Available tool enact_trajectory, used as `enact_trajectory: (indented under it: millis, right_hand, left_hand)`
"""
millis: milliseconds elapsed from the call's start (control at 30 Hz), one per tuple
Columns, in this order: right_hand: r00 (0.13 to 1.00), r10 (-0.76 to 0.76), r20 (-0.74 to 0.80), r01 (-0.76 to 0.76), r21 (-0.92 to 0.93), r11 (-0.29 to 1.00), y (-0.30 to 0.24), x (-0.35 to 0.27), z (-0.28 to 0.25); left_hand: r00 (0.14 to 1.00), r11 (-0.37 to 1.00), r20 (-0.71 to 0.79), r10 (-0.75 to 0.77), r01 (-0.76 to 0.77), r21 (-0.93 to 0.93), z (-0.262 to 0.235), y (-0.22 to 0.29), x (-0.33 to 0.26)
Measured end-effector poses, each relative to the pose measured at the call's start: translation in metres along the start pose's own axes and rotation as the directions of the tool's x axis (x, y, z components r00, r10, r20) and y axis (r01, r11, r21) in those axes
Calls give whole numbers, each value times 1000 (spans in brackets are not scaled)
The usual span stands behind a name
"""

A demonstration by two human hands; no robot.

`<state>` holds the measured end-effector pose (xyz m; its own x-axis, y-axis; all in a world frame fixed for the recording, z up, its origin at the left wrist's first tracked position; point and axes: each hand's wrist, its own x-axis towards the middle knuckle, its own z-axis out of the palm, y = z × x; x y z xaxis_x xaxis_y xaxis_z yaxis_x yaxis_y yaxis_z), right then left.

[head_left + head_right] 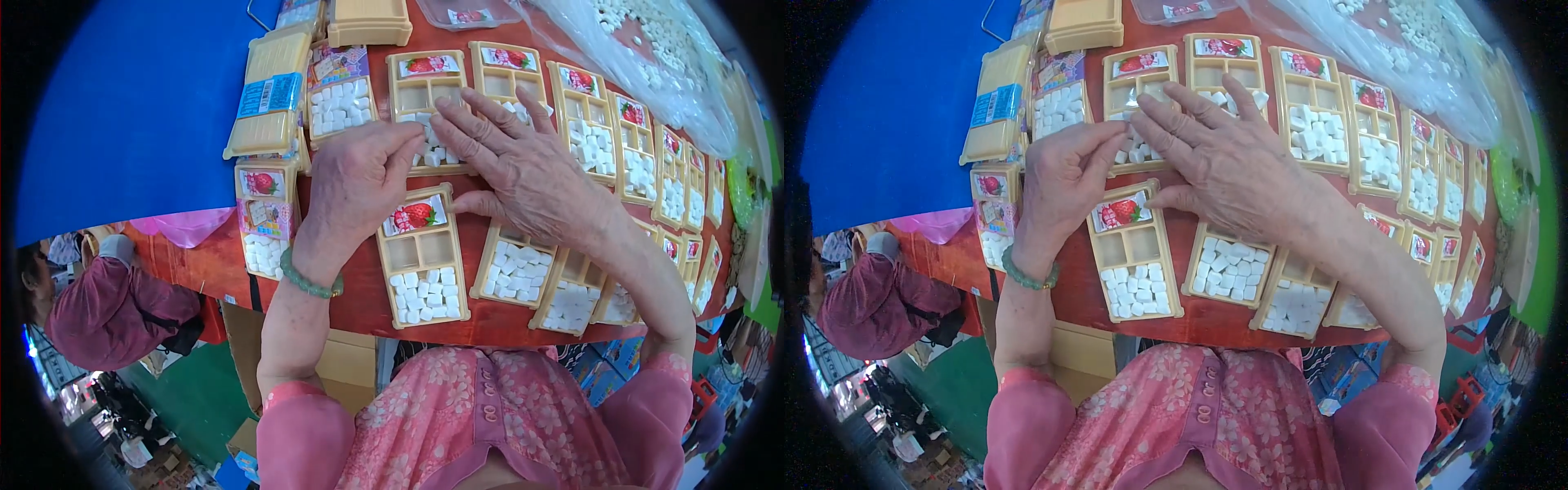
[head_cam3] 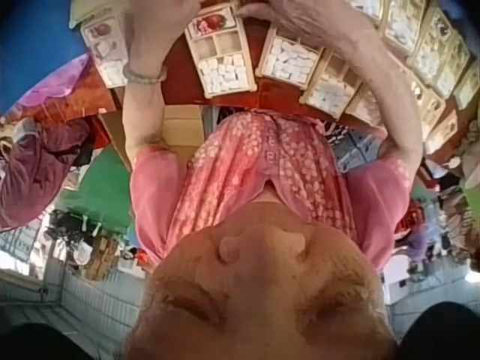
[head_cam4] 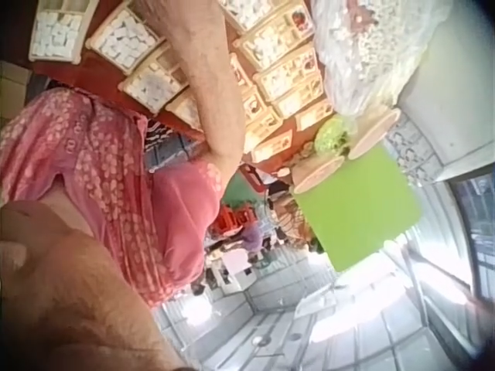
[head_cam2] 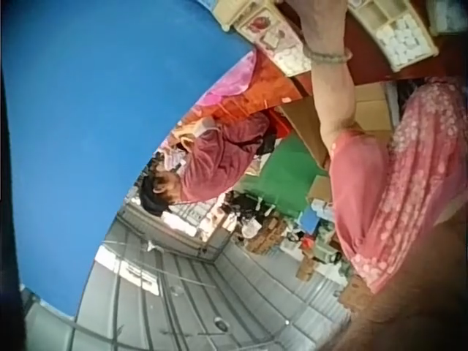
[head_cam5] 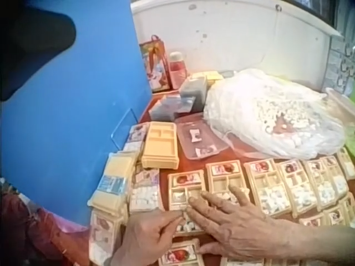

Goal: Packaging small white square items into partitioned plastic trays on a factory work table.

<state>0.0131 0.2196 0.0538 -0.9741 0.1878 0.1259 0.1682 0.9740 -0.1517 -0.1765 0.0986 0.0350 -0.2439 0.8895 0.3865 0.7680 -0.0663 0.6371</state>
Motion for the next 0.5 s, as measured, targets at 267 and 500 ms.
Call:
enact_trajectory:
  millis: [267, 500]
  right_hand:
    - [998, -27, 57, 25, 32, 999, 1, 1, 3]
    - [997, -55, 52, 54, 19, 998, -5, -1, -4]
  left_hand:
    - [994, 984, 92, 62, -76, 161, -5, 5, -4]
    - [993, 982, 97, 74, -90, 164, -5, 3, -3]
